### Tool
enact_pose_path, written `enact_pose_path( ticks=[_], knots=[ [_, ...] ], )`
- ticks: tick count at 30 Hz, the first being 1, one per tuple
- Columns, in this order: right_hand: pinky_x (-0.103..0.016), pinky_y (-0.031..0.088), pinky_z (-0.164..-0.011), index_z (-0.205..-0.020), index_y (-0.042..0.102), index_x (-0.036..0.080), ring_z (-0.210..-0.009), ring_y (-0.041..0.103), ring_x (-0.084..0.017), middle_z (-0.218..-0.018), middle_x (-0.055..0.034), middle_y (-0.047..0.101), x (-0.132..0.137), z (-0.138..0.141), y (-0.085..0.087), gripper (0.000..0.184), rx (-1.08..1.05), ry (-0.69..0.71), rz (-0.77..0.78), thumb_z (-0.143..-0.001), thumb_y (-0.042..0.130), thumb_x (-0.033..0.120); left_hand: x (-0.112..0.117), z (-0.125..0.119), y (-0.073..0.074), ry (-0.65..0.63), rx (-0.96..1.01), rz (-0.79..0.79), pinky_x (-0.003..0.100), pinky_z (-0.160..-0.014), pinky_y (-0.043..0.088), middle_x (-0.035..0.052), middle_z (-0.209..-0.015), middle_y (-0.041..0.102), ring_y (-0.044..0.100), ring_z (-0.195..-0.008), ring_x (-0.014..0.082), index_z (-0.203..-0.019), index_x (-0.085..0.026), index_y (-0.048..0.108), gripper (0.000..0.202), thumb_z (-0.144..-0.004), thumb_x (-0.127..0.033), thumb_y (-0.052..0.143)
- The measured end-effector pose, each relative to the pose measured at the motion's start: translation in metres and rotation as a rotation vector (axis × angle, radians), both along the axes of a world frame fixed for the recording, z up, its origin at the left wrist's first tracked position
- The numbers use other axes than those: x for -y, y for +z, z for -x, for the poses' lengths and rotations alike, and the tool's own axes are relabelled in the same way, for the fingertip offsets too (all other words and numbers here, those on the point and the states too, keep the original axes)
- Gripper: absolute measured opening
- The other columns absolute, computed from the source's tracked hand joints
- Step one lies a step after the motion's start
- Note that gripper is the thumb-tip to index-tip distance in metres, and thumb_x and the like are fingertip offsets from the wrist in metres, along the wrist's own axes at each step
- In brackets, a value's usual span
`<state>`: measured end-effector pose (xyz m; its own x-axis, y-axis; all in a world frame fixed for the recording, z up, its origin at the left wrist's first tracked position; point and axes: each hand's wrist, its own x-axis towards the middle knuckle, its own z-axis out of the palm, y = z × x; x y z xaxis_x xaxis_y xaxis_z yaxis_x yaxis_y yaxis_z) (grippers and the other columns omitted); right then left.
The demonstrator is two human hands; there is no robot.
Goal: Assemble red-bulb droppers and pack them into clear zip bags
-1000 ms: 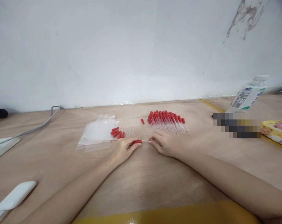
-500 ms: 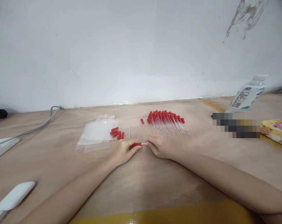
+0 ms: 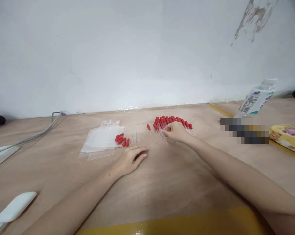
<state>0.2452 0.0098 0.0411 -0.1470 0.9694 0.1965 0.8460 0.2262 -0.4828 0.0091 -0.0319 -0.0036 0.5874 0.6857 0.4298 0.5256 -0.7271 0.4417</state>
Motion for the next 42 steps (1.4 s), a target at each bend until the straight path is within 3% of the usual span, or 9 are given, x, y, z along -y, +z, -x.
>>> enact_pose_path(
  ticks=[4, 11, 16, 24, 27, 31, 34, 38, 42],
  knots=[
    [-0.028, 0.043, -0.059, -0.069, 0.067, 0.016, -0.073, 0.063, -0.022, -0.074, -0.0094, 0.067, -0.017, 0.024, -0.008, 0.034, 0.123, -0.208, -0.022, -0.082, 0.044, 0.038, -0.001, 0.0, 0.002, -0.139, -0.064, 0.051, 0.038, -0.094, 0.044, 0.0073, -0.113, 0.064, 0.056, -0.109, 0.0204, -0.11, -0.019, 0.062, 0.027, -0.087, -0.028, 0.049],
    [-0.033, 0.045, -0.071, -0.096, 0.066, 0.011, -0.09, 0.062, -0.027, -0.095, -0.0184, 0.065, -0.028, 0.056, -0.019, 0.038, 0.265, -0.275, 0.015, -0.085, 0.041, 0.037, -0.004, 0.002, -0.002, -0.151, -0.064, 0.045, 0.038, -0.096, 0.044, 0.0063, -0.114, 0.063, 0.055, -0.111, 0.019, -0.112, -0.02, 0.061, 0.028, -0.089, -0.023, 0.046],
    [-0.034, 0.044, -0.073, -0.1, 0.064, 0.01, -0.092, 0.062, -0.027, -0.1, -0.0205, 0.064, -0.028, 0.055, -0.016, 0.043, 0.299, -0.273, 0.015, -0.088, 0.037, 0.041, -0.003, 0.0, 0.001, -0.145, -0.054, 0.045, 0.038, -0.095, 0.045, 0.0064, -0.113, 0.064, 0.056, -0.109, 0.0192, -0.11, -0.02, 0.062, 0.027, -0.089, -0.023, 0.046],
    [-0.033, 0.046, -0.072, -0.098, 0.064, 0.018, -0.091, 0.062, -0.025, -0.097, -0.0115, 0.066, -0.031, 0.084, -0.018, 0.032, 0.264, -0.095, -0.015, -0.084, 0.047, 0.04, -0.002, -0.002, 0.0, -0.155, -0.045, 0.022, 0.035, -0.091, 0.046, 0.0067, -0.108, 0.065, 0.058, -0.104, 0.0192, -0.107, -0.019, 0.063, 0.026, -0.089, -0.024, 0.045],
    [-0.031, 0.046, -0.072, -0.098, 0.065, 0.018, -0.09, 0.062, -0.023, -0.097, -0.0105, 0.067, -0.035, 0.097, -0.019, 0.032, 0.246, -0.055, 0.031, -0.08, 0.053, 0.041, -0.003, 0.001, -0.001, -0.006, -0.063, -0.115, 0.036, -0.084, 0.045, 0.0057, -0.093, 0.068, 0.059, -0.09, 0.0197, -0.093, -0.019, 0.066, 0.021, -0.087, -0.024, 0.046],
    [-0.03, 0.047, -0.069, -0.095, 0.066, 0.018, -0.087, 0.063, -0.023, -0.093, -0.0103, 0.068, -0.038, 0.103, -0.019, 0.027, 0.244, -0.062, 0.099, -0.078, 0.055, 0.036, -0.01, 0.017, 0.001, 0.484, -0.115, -0.364, 0.038, -0.075, 0.039, 0.0069, -0.086, 0.062, 0.052, -0.085, 0.0235, -0.083, -0.019, 0.065, 0.018, -0.085, -0.027, 0.048],
    [-0.032, 0.047, -0.068, -0.095, 0.066, 0.016, -0.088, 0.063, -0.025, -0.094, -0.0127, 0.067, -0.038, 0.101, -0.017, 0.027, 0.252, -0.073, 0.125, -0.078, 0.053, 0.033, -0.017, 0.03, 0.004, 0.696, -0.17, -0.417, 0.038, -0.069, 0.036, 0.0084, -0.085, 0.059, 0.049, -0.084, 0.0258, -0.079, -0.02, 0.063, 0.017, -0.082, -0.032, 0.052],
    [-0.033, 0.047, -0.067, -0.092, 0.066, 0.013, -0.087, 0.063, -0.027, -0.094, -0.0159, 0.066, -0.028, 0.094, -0.015, 0.027, 0.288, -0.057, 0.112, -0.079, 0.051, 0.031, -0.021, 0.038, 0.003, 0.69, -0.221, -0.4, 0.038, -0.068, 0.034, 0.0082, -0.085, 0.057, 0.047, -0.084, 0.0263, -0.072, -0.02, 0.061, 0.02, -0.077, -0.04, 0.059],
    [-0.034, 0.045, -0.07, -0.093, 0.063, 0.012, -0.091, 0.06, -0.027, -0.097, -0.0157, 0.064, -0.002, 0.08, -0.017, 0.023, 0.329, -0.003, 0.022, -0.082, 0.045, 0.022, -0.023, 0.038, 0.001, 0.651, -0.266, -0.409, 0.039, -0.069, 0.035, 0.0082, -0.087, 0.057, 0.048, -0.086, 0.0275, -0.075, -0.021, 0.063, 0.018, -0.076, -0.038, 0.061]
  ],
)
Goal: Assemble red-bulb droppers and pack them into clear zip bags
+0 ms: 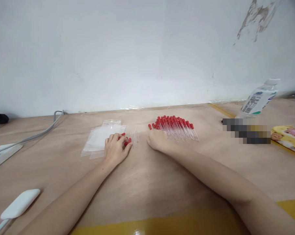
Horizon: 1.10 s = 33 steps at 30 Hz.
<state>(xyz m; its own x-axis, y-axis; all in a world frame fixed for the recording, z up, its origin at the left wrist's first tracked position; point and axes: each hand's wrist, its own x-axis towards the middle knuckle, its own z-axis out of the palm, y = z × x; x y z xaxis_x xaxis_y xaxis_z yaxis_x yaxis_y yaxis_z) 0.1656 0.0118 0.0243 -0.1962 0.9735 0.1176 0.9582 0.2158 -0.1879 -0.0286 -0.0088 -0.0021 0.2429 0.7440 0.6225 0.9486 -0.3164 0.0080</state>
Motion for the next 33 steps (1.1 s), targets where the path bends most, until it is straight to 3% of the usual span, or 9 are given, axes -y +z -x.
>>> enact_pose_path(
  ticks=[2, 5, 7, 10, 12, 16, 21, 28, 33],
  knots=[
    [-0.035, 0.044, -0.072, -0.099, 0.058, 0.011, -0.095, 0.057, -0.028, -0.101, -0.0172, 0.062, 0.016, -0.012, -0.002, 0.024, 0.025, 0.055, -0.086, -0.084, 0.041, 0.019, 0.0, -0.001, 0.001, 0.012, 0.009, -0.015, 0.039, -0.069, 0.035, 0.0083, -0.087, 0.057, 0.048, -0.086, 0.0278, -0.074, -0.02, 0.062, 0.017, -0.077, -0.036, 0.06],
    [-0.035, 0.042, -0.07, -0.09, 0.057, 0.012, -0.084, 0.058, -0.025, -0.089, -0.0156, 0.062, 0.035, -0.036, -0.005, 0.023, 0.054, 0.184, -0.238, -0.088, 0.035, 0.018, 0.005, -0.007, 0.004, -0.025, 0.09, -0.069, 0.039, -0.072, 0.037, 0.0084, -0.088, 0.056, 0.048, -0.087, 0.0268, -0.08, -0.018, 0.061, 0.014, -0.081, -0.031, 0.055],
    [-0.033, 0.042, -0.067, -0.088, 0.056, 0.014, -0.074, 0.058, -0.021, -0.082, -0.0109, 0.062, 0.04, -0.053, -0.009, 0.022, -0.015, 0.195, -0.259, -0.09, 0.035, 0.021, 0.011, -0.014, 0.005, -0.159, 0.157, -0.07, 0.038, -0.075, 0.039, 0.008, -0.088, 0.056, 0.049, -0.087, 0.0245, -0.085, -0.017, 0.059, 0.013, -0.084, -0.027, 0.051],
    [-0.032, 0.041, -0.072, -0.1, 0.054, 0.016, -0.078, 0.057, -0.019, -0.087, -0.0076, 0.063, 0.039, -0.073, -0.021, 0.022, -0.136, 0.234, -0.339, -0.091, 0.035, 0.02, 0.021, -0.029, 0.004, -0.406, 0.151, 0.095, 0.035, -0.075, 0.041, 0.0058, -0.084, 0.058, 0.052, -0.082, 0.0204, -0.086, -0.016, 0.056, 0.01, -0.084, -0.022, 0.048],
    [-0.032, 0.041, -0.075, -0.11, 0.051, 0.017, -0.085, 0.057, -0.019, -0.095, -0.0075, 0.062, 0.036, -0.078, -0.028, 0.026, -0.212, 0.318, -0.405, -0.091, 0.033, 0.018, 0.025, -0.038, 0.002, -0.452, 0.124, 0.221, 0.035, -0.074, 0.041, 0.0043, -0.08, 0.059, 0.054, -0.078, 0.019, -0.085, -0.017, 0.057, 0.01, -0.082, -0.018, 0.048],
    [-0.03, 0.041, -0.075, -0.102, 0.056, 0.016, -0.083, 0.056, -0.017, -0.092, -0.0078, 0.062, 0.035, -0.074, -0.035, 0.024, -0.328, 0.422, -0.43, -0.091, 0.035, 0.02, 0.023, -0.046, -0.002, -0.405, 0.126, 0.272, 0.04, -0.082, 0.037, 0.0051, -0.088, 0.061, 0.055, -0.084, 0.0208, -0.098, -0.019, 0.063, 0.02, -0.08, -0.019, 0.052],
    [-0.031, 0.038, -0.074, -0.093, 0.059, 0.017, -0.075, 0.056, -0.015, -0.082, -0.0044, 0.064, 0.041, -0.064, -0.037, 0.02, -0.345, 0.465, -0.447, -0.09, 0.04, 0.024, 0.015, -0.046, -0.005, -0.465, 0.225, 0.234, 0.038, -0.084, 0.039, 0.006, -0.098, 0.059, 0.052, -0.095, 0.0213, -0.084, -0.021, 0.068, 0.016, -0.084, -0.026, 0.053],
    [-0.03, 0.038, -0.075, -0.091, 0.059, 0.02, -0.076, 0.057, -0.014, -0.083, -0.0022, 0.065, 0.043, -0.062, -0.04, 0.021, -0.486, 0.445, -0.376, -0.09, 0.04, 0.026, 0.015, -0.046, -0.008, -0.511, 0.52, 0.416, 0.025, -0.064, 0.045, 0.0017, -0.079, 0.064, 0.058, -0.071, 0.0144, -0.089, -0.017, 0.061, 0.018, -0.087, -0.029, 0.048],
    [-0.026, 0.042, -0.069, -0.094, 0.06, 0.019, -0.076, 0.057, -0.013, -0.083, -0.0028, 0.064, 0.042, -0.061, -0.04, 0.022, -0.574, 0.526, -0.313, -0.09, 0.04, 0.027, 0.016, -0.048, -0.011, -0.593, 0.638, 0.514, 0.022, -0.058, 0.046, 0.0007, -0.07, 0.062, 0.058, -0.064, 0.0129, -0.09, -0.016, 0.061, 0.019, -0.086, -0.03, 0.049]
  ],
)
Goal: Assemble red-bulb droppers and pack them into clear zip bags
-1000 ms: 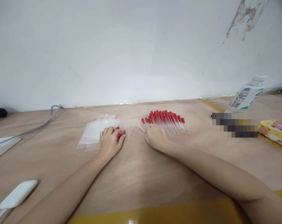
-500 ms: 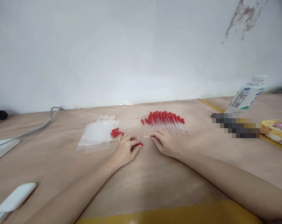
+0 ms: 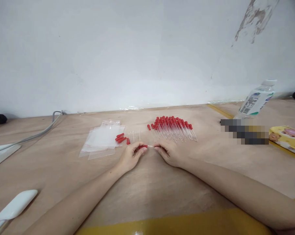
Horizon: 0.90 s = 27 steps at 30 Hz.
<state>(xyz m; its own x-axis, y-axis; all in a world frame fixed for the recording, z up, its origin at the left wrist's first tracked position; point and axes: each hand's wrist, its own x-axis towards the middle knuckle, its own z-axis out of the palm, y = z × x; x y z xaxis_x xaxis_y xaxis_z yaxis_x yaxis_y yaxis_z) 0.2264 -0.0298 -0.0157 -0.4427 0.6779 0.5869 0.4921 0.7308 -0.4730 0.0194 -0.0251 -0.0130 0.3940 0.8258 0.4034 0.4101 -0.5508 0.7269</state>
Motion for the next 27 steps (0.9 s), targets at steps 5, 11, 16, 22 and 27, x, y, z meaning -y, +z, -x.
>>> enact_pose_path(
  ticks=[5, 11, 16, 22, 27],
  knots=[
    [-0.024, 0.044, -0.068, -0.094, 0.063, 0.021, -0.075, 0.058, -0.013, -0.084, -0.002, 0.065, -0.003, -0.002, 0.003, 0.022, -0.005, 0.09, 0.046, -0.089, 0.042, 0.025, 0.0, 0.001, -0.003, -0.025, 0.043, 0.028, 0.02, -0.054, 0.046, 0.0002, -0.067, 0.061, 0.056, -0.056, 0.0106, -0.089, -0.016, 0.064, 0.021, -0.085, -0.031, 0.05],
    [-0.022, 0.042, -0.061, -0.091, 0.066, 0.021, -0.067, 0.057, -0.011, -0.075, -0.0015, 0.064, -0.01, -0.007, 0.007, 0.024, 0.154, 0.159, 0.004, -0.089, 0.043, 0.023, 0.004, 0.002, -0.006, -0.054, -0.044, 0.064, 0.019, -0.051, 0.044, 0.0001, -0.061, 0.061, 0.055, -0.053, 0.0104, -0.087, -0.016, 0.067, 0.023, -0.084, -0.033, 0.051],
    [-0.026, 0.038, -0.061, -0.092, 0.065, 0.017, -0.07, 0.055, -0.015, -0.08, -0.0064, 0.064, -0.008, -0.006, 0.001, 0.024, 0.355, -0.063, -0.358, -0.088, 0.042, 0.02, 0.004, 0.0, -0.002, 0.027, -0.094, -0.013, 0.021, -0.051, 0.045, 0.0006, -0.063, 0.065, 0.057, -0.054, 0.0116, -0.088, -0.017, 0.068, 0.023, -0.084, -0.033, 0.053],
    [-0.025, 0.037, -0.059, -0.092, 0.061, 0.014, -0.069, 0.055, -0.014, -0.078, -0.0064, 0.062, -0.001, -0.001, 0.002, 0.029, 0.328, -0.155, -0.332, -0.093, 0.035, 0.027, 0.0, 0.005, 0.007, 0.087, -0.14, -0.21, 0.025, -0.06, 0.049, 0.0026, -0.082, 0.071, 0.063, -0.067, 0.0152, -0.09, -0.021, 0.068, 0.018, -0.082, -0.033, 0.058],
    [-0.025, 0.034, -0.059, -0.086, 0.06, 0.015, -0.067, 0.054, -0.014, -0.074, -0.0053, 0.061, 0.002, 0.0, 0.005, 0.028, 0.345, -0.106, -0.305, -0.092, 0.035, 0.026, 0.002, 0.006, 0.007, 0.028, -0.213, -0.286, 0.025, -0.061, 0.049, 0.0033, -0.08, 0.071, 0.063, -0.067, 0.0148, -0.088, -0.019, 0.068, 0.016, -0.083, -0.029, 0.057]
  ],
)
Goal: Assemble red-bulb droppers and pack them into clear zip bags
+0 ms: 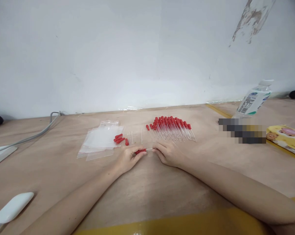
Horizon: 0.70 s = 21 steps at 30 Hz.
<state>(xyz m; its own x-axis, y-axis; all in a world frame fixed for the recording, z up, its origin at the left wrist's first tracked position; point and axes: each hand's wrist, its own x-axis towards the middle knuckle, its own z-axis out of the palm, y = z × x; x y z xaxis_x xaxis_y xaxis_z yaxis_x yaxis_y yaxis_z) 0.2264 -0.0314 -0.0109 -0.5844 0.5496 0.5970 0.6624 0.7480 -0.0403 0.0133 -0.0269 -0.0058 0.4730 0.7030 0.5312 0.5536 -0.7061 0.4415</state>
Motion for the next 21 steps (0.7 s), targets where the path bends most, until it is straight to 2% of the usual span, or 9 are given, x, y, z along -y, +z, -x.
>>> enact_pose_path(
  ticks=[6, 11, 14, 18, 21],
  knots=[
    [-0.025, 0.03, -0.054, -0.082, 0.061, 0.015, -0.061, 0.052, -0.012, -0.072, -0.0038, 0.061, 0.004, 0.001, 0.001, 0.024, 0.012, 0.022, 0.021, -0.089, 0.039, 0.024, 0.003, -0.002, -0.005, -0.053, -0.027, 0.012, 0.024, -0.06, 0.048, 0.0037, -0.077, 0.069, 0.062, -0.065, 0.014, -0.09, -0.017, 0.066, 0.017, -0.084, -0.029, 0.055],
    [-0.024, 0.03, -0.055, -0.081, 0.061, 0.015, -0.061, 0.052, -0.012, -0.072, -0.0038, 0.062, 0.004, 0.006, -0.001, 0.023, 0.006, 0.007, 0.095, -0.089, 0.04, 0.023, 0.003, -0.002, -0.006, -0.083, -0.04, -0.019, 0.025, -0.063, 0.049, 0.0051, -0.081, 0.069, 0.063, -0.069, 0.0147, -0.091, -0.017, 0.065, 0.019, -0.086, -0.028, 0.052],
    [-0.024, 0.031, -0.055, -0.081, 0.06, 0.016, -0.06, 0.053, -0.012, -0.073, -0.004, 0.063, 0.005, 0.009, 0.0, 0.022, 0.022, 0.003, 0.128, -0.089, 0.041, 0.024, 0.0, -0.001, -0.007, -0.138, -0.114, -0.064, 0.024, -0.065, 0.049, 0.0051, -0.083, 0.069, 0.063, -0.071, 0.0147, -0.096, -0.017, 0.064, 0.02, -0.088, -0.027, 0.048],
    [-0.024, 0.032, -0.055, -0.082, 0.06, 0.017, -0.063, 0.055, -0.013, -0.078, -0.0044, 0.064, 0.008, 0.009, 0.014, 0.019, 0.073, -0.045, 0.222, -0.088, 0.043, 0.024, -0.004, 0.001, -0.006, -0.144, -0.141, -0.183, 0.025, -0.069, 0.051, 0.0054, -0.088, 0.069, 0.064, -0.077, 0.0154, -0.098, -0.018, 0.063, 0.019, -0.089, -0.025, 0.048],
    [-0.023, 0.034, -0.054, -0.08, 0.061, 0.018, -0.061, 0.056, -0.013, -0.075, -0.004, 0.065, 0.007, 0.001, 0.03, 0.015, 0.088, -0.078, 0.357, -0.084, 0.046, 0.019, -0.004, 0.006, -0.004, -0.022, -0.077, -0.217, 0.03, -0.078, 0.051, 0.0069, -0.096, 0.068, 0.063, -0.086, 0.0177, -0.104, -0.019, 0.061, 0.022, -0.085, -0.028, 0.054]
  ],
)
